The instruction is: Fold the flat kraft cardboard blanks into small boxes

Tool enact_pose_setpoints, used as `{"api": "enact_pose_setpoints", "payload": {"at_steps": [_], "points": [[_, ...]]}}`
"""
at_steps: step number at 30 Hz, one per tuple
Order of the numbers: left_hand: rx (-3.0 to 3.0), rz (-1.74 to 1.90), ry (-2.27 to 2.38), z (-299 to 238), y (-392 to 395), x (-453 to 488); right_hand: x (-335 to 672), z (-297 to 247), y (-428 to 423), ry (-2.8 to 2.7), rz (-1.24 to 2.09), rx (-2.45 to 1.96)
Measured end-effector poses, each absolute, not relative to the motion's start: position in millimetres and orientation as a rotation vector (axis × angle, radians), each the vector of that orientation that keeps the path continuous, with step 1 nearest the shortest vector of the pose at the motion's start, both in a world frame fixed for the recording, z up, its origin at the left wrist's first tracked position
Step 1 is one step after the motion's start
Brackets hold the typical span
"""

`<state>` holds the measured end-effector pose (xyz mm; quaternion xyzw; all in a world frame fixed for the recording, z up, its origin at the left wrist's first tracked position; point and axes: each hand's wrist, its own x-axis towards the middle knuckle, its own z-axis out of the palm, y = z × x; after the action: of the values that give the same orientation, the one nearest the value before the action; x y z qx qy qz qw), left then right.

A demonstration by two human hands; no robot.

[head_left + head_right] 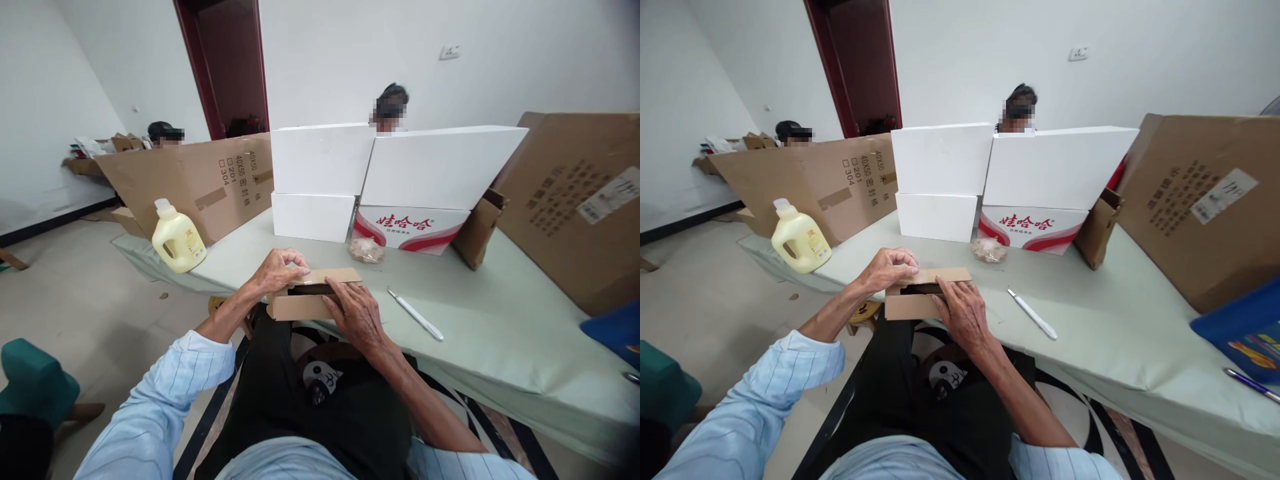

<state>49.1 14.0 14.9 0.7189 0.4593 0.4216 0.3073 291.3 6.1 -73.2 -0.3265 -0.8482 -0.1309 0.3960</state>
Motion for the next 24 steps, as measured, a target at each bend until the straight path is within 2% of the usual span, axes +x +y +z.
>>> {"api": "enact_pose_setpoints", "payload": {"at_steps": [17,24], "points": [[1.861,0.99,1.33,8,29,57,290,-69,1,-2.162,-0.329,-0.85],[1.807,1.061,1.326,9,26,57,290,-68,0,-2.162,-0.297,-0.845]]}}
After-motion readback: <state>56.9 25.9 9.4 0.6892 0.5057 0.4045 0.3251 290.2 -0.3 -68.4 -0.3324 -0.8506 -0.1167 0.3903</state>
